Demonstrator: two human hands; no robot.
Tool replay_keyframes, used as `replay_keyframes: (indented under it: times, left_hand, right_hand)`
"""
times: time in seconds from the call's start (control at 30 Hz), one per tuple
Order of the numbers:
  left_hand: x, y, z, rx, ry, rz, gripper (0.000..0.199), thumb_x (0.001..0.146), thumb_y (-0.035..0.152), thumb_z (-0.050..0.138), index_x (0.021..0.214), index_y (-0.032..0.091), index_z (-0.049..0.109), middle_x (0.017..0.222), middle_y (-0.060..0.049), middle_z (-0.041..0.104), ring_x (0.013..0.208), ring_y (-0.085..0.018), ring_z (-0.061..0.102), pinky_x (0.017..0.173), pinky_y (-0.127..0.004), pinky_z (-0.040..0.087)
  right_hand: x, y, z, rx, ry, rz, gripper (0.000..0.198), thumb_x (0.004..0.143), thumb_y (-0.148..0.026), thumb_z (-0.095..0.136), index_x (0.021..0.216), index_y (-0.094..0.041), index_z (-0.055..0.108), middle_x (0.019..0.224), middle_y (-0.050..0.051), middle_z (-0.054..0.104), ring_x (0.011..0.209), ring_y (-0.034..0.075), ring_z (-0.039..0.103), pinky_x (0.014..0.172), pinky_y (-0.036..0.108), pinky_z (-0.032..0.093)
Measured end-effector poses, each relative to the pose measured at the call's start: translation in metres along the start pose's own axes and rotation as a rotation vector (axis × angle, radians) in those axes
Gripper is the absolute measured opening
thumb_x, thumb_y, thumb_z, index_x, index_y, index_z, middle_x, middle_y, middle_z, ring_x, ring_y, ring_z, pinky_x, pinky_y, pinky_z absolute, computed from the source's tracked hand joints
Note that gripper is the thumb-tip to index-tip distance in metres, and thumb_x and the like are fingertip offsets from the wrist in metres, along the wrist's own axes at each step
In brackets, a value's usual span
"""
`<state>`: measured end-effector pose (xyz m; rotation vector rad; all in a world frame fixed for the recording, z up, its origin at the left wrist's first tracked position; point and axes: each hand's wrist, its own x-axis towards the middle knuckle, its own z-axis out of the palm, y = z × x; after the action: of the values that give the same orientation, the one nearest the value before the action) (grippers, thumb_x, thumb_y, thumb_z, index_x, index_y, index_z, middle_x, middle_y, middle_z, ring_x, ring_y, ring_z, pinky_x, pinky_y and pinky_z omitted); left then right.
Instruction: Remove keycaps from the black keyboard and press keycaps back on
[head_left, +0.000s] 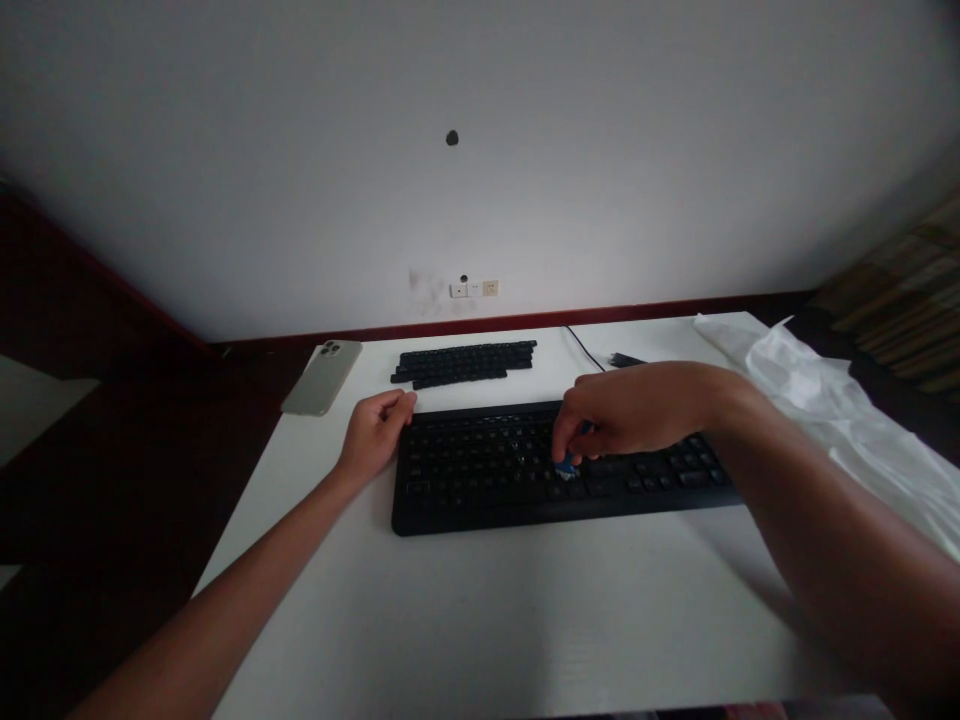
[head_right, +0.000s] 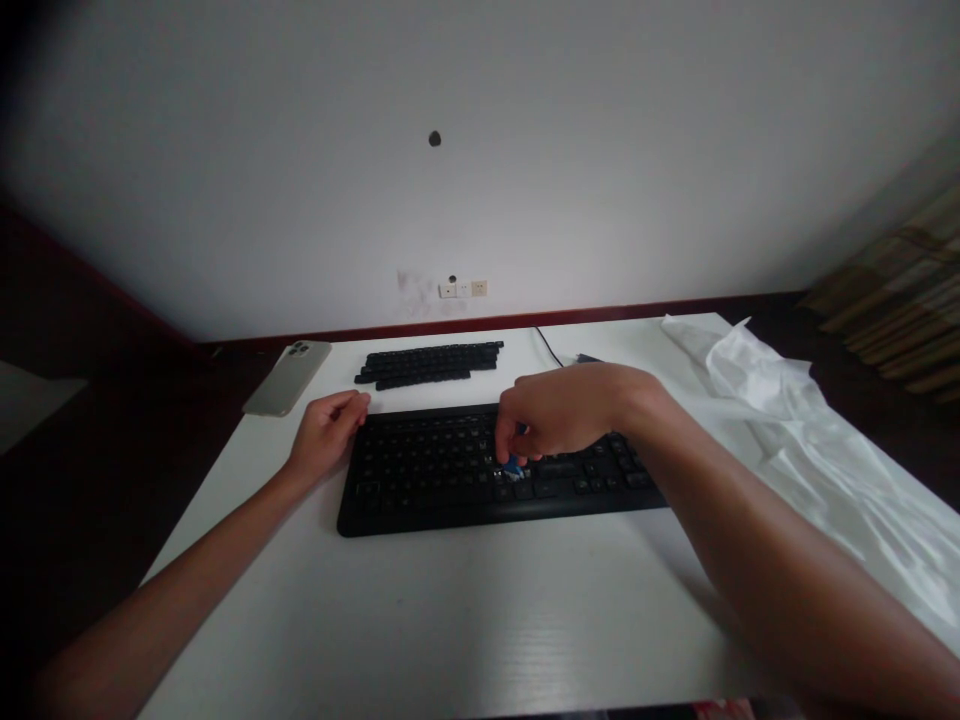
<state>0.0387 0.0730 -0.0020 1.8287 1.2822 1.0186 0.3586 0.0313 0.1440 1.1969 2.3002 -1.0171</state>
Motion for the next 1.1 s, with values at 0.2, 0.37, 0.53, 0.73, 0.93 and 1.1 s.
replay_keyframes:
  times: [0.2,0.37,0.53,0.73,0.93,1.1]
  left_hand:
    - [0.0,0.002,0.0,0.014,-0.001,0.009,0.043,0.095,0.045,0.054,0.062,0.018,0.051,0.055,0.003,0.043,0.054,-0.012,0.042,0.054,-0.025,0.032]
    - [0.0,0.001,0.0,0.016,0.008,0.015,0.043,0.096,0.044,0.054,0.062,0.018,0.051,0.054,0.004,0.043,0.052,-0.011,0.039,0.053,-0.025,0.03]
    - [0.0,0.003,0.0,0.021,-0.004,0.006,0.043,0.096,0.044,0.053,0.061,0.018,0.05,0.053,0.004,0.041,0.052,-0.011,0.038,0.053,-0.025,0.03]
    - [0.0,0.005,0.0,0.012,-0.006,-0.003,0.043,0.096,0.043,0.054,0.061,0.018,0.05,0.053,0.004,0.039,0.052,-0.011,0.037,0.053,-0.025,0.029]
    - [0.0,0.005,0.0,0.004,-0.012,0.007,0.043,0.096,0.044,0.053,0.062,0.018,0.05,0.054,0.004,0.04,0.053,-0.011,0.037,0.053,-0.025,0.03]
    - [0.0,0.005,0.0,0.004,-0.002,0.011,0.044,0.096,0.046,0.054,0.062,0.018,0.05,0.054,0.004,0.041,0.053,-0.011,0.038,0.053,-0.025,0.03]
  right_hand:
    - [0.001,-0.002,0.001,0.027,0.033,-0.023,0.034,0.085,-0.019,0.059,0.112,-0.024,0.079,0.097,0.003,0.079,0.085,0.02,0.072,0.072,0.027,0.049]
    - [-0.003,-0.001,0.0,0.006,0.023,0.002,0.034,0.085,-0.018,0.06,0.112,-0.025,0.079,0.098,0.003,0.08,0.087,0.021,0.073,0.073,0.027,0.049]
    - [-0.003,-0.001,-0.001,-0.015,0.01,0.023,0.034,0.086,-0.016,0.059,0.111,-0.025,0.08,0.097,0.002,0.08,0.087,0.021,0.073,0.073,0.027,0.049]
    - [0.002,-0.005,0.002,-0.022,0.085,-0.051,0.038,0.086,-0.013,0.057,0.115,-0.025,0.078,0.1,0.003,0.079,0.087,0.02,0.073,0.073,0.026,0.049]
    - [0.005,-0.01,0.004,0.01,0.123,-0.129,0.04,0.09,-0.016,0.055,0.122,-0.027,0.076,0.105,0.002,0.079,0.091,0.019,0.072,0.076,0.025,0.049]
    - [0.012,-0.017,0.009,0.005,0.114,-0.199,0.04,0.09,-0.014,0.054,0.122,-0.025,0.075,0.105,0.003,0.079,0.091,0.019,0.072,0.077,0.025,0.048]
